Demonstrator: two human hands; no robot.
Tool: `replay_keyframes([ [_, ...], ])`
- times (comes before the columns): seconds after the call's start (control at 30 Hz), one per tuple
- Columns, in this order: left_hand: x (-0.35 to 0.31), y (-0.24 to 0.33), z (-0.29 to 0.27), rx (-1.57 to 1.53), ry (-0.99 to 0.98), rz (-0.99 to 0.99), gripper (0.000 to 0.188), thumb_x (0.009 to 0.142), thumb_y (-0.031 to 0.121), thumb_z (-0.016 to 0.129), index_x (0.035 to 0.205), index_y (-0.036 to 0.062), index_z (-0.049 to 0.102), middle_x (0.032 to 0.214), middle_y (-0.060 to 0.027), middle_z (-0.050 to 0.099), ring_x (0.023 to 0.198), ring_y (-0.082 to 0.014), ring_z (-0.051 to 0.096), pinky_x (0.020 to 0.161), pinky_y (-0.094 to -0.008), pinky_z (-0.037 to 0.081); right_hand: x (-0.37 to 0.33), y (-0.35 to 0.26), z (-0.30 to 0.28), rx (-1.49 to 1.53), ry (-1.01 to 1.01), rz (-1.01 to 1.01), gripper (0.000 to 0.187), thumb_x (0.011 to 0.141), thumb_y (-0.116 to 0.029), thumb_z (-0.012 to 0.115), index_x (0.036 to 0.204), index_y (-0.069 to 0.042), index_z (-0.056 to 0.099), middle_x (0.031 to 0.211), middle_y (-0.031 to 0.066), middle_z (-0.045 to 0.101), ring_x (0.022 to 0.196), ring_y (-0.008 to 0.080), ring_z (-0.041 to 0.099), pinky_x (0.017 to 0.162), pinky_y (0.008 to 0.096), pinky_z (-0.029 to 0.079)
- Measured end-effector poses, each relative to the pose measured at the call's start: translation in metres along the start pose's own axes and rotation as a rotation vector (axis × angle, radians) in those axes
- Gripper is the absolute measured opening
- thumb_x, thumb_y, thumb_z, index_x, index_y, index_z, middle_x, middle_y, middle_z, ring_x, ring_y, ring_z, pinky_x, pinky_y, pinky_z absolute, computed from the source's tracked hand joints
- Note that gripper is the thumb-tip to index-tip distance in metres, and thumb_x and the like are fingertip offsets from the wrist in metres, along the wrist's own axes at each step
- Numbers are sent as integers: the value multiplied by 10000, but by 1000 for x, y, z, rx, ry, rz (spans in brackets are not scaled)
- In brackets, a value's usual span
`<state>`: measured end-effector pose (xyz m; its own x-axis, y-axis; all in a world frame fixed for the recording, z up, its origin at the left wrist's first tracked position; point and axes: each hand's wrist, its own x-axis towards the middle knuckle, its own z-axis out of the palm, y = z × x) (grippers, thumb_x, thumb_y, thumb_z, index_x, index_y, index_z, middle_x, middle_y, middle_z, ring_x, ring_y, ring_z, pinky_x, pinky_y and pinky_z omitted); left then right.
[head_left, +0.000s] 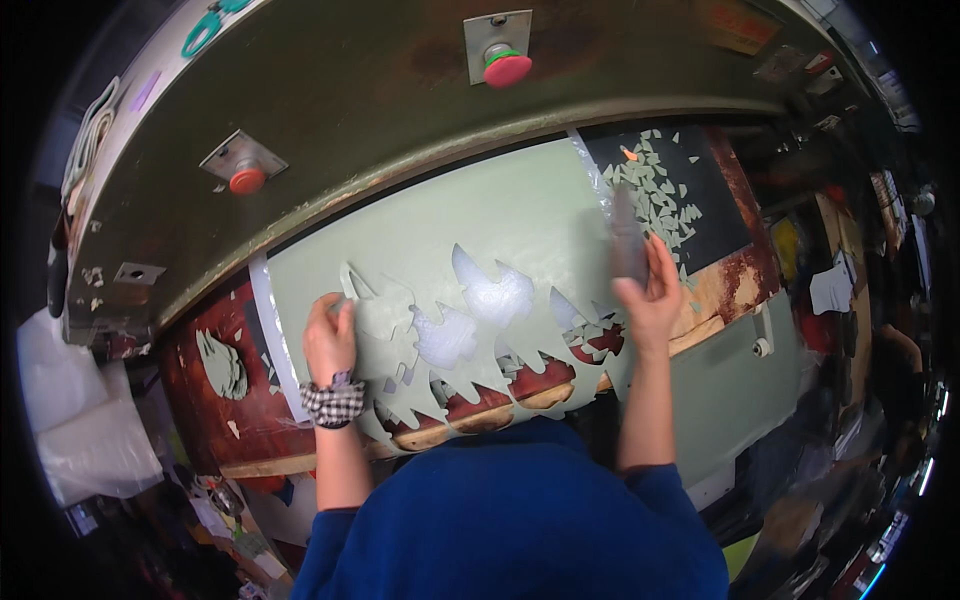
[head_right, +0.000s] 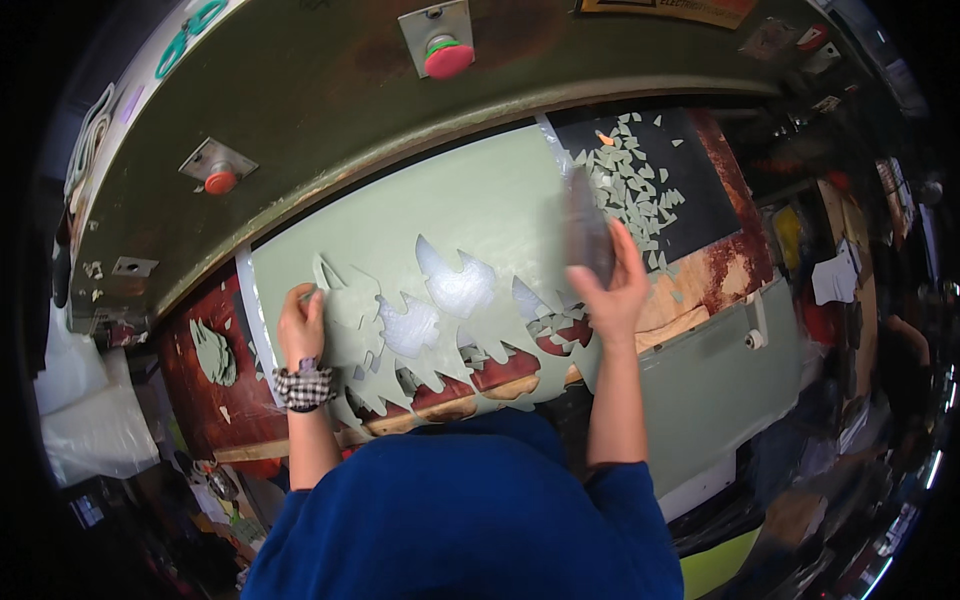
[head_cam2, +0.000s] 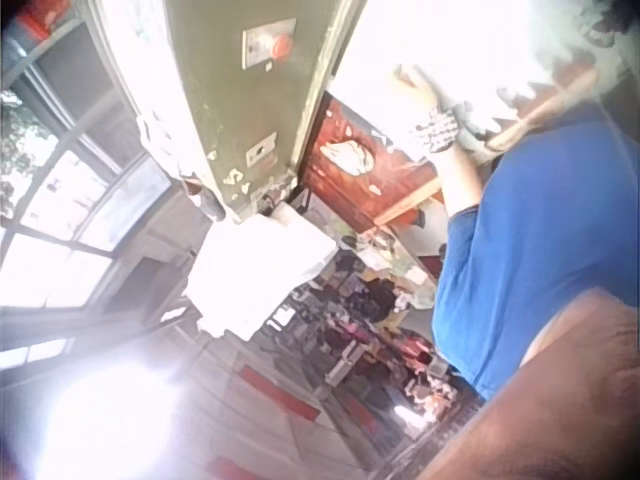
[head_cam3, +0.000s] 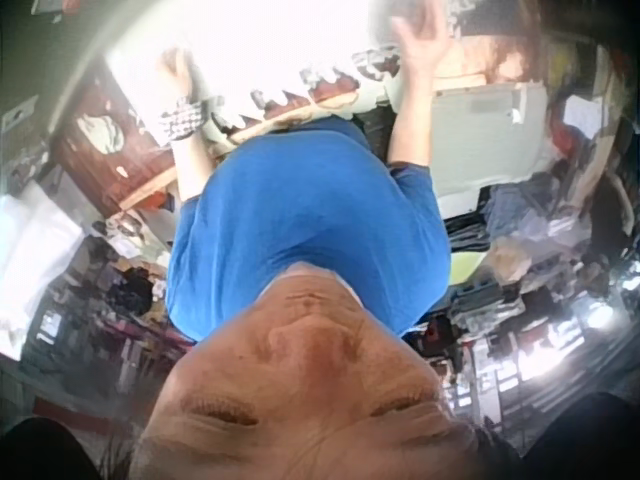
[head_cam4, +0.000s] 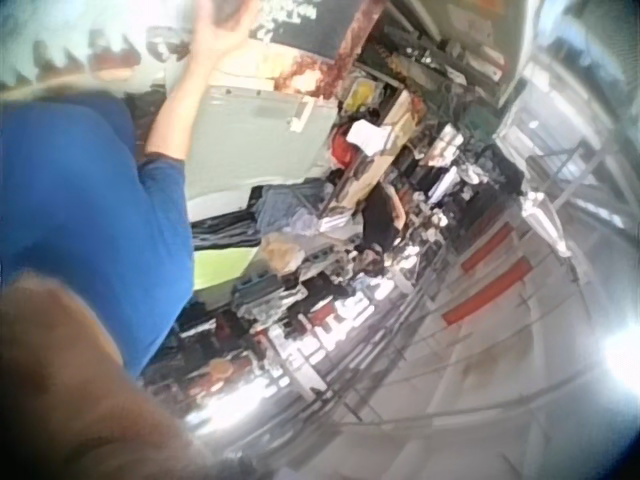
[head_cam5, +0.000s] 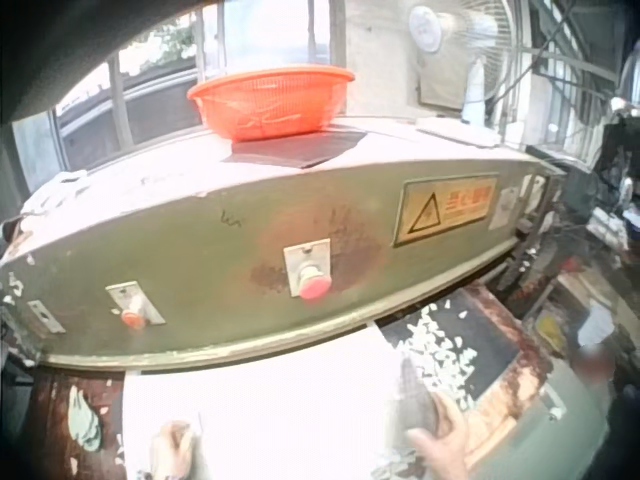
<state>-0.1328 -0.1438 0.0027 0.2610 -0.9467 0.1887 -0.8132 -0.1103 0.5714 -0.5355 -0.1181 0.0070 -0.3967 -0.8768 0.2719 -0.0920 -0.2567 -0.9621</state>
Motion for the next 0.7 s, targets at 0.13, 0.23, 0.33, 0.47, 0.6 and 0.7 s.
replay_keyframes([
  [0.13,1,-21,-22,50,121,87,368,867,117,646,1204,0,557,637,-98,490,577,-227,480,571,-359,415,26,3,33,-521,-293,-183,953,553,-125,858,1375,-15,389,1266,163,522,1168,302,525,1005,368,420],
  [0.23,-7,-51,-43,63,196,26,354,875,81,617,1219,19,558,752,-91,523,676,-225,501,635,-351,425,41,6,53,-657,-363,-285,1017,534,-127,861,1408,-47,348,1233,170,525,1147,327,523,997,399,425],
  [0.33,-23,-85,-61,96,305,53,345,876,61,599,1219,38,561,822,-101,531,736,-242,507,677,-354,428,52,14,58,-599,-383,-180,1012,535,-126,848,1411,-56,346,1256,196,508,1160,353,494,1008,411,405],
  [0.47,-53,-119,-75,266,355,35,297,891,44,570,1182,-9,541,879,-147,529,785,-287,513,730,-377,433,63,26,60,-514,-309,-28,1056,579,-178,845,1457,-49,273,1294,192,497,1219,292,478,1039,381,385],
  [0.6,-66,-141,-66,47,215,-205,206,971,180,496,1037,-2,567,826,-203,574,726,-353,548,678,-394,448,82,15,86,-265,124,220,744,903,-348,588,1469,-21,231,1371,222,411,1245,313,450,1034,405,375],
  [0.7,-59,-147,-59,167,-9,-132,311,1003,265,428,880,11,557,706,-246,548,640,-429,532,576,-447,428,109,-8,125,-421,119,-293,769,936,-420,517,1468,26,186,1432,273,306,1300,375,368,1062,457,316],
])
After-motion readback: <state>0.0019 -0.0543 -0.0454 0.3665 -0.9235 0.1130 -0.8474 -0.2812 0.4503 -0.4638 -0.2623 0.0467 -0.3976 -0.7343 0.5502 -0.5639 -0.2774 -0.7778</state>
